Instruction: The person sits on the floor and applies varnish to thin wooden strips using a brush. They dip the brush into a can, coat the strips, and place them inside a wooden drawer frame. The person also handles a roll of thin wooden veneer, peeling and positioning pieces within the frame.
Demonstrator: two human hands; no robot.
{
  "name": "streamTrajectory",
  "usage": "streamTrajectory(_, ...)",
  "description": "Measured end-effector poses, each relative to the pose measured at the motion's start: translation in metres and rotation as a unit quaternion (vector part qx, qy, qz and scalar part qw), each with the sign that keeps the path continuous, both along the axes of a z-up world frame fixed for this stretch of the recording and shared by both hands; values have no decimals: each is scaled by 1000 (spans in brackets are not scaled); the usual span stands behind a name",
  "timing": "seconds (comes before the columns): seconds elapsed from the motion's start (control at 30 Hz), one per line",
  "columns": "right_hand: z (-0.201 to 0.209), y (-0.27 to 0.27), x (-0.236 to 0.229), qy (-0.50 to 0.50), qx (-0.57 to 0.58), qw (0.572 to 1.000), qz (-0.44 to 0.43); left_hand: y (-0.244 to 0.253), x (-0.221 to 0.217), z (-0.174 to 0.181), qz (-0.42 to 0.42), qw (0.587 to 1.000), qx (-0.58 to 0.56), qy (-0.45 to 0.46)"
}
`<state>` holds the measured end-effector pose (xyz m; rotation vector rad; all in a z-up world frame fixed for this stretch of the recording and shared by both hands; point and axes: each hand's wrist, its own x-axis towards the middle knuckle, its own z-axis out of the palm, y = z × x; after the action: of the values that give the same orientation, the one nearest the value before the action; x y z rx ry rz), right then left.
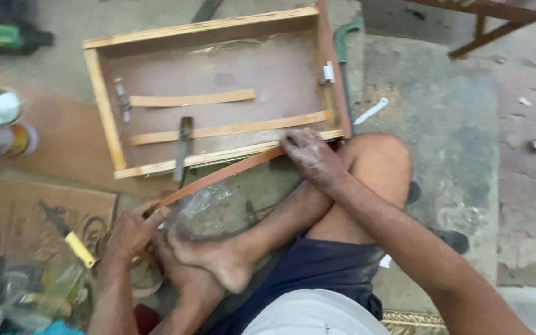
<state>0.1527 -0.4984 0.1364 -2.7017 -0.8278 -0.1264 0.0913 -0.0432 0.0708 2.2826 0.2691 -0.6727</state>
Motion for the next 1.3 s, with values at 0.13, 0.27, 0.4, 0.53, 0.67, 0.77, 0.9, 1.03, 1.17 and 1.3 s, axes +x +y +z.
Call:
streamTrajectory(0.13,7,-1,1,-43,-14,998,32,13,1,10,31,997,-64,-12)
streamTrajectory(0.27,9,0,2,-37,-123,991,26,16,4,17,-9,996,-72,-57)
streamTrajectory(0.4,4,2,7,-48,-186,981,37,21,11,22,11,989,-40,-142)
streamTrajectory(0.53,-1,-3,7,-53,-175,983,21,19,29,25,-16,966,-33,-256)
streamTrajectory(0.67,-5,-3,6,-76,-142,987,11,20,41,36,-1,968,-20,-252)
streamTrajectory(0.77,-2,-5,2,-73,-147,986,-3,16,51,41,8,969,-25,-248)
streamTrajectory(0.9,2,-1,1,-59,-169,983,-34,18,60,38,7,961,-7,-275)
streamTrajectory(1.03,8,7,-2,-79,-160,983,-41,28,67,29,21,967,31,-251)
streamTrajectory(1.17,2,8,-11,-65,-137,983,-107,36,69,24,17,972,7,-235)
streamTrajectory(1.3,-19,14,-14,-75,-118,977,-160,53,64,11,15,970,106,-217)
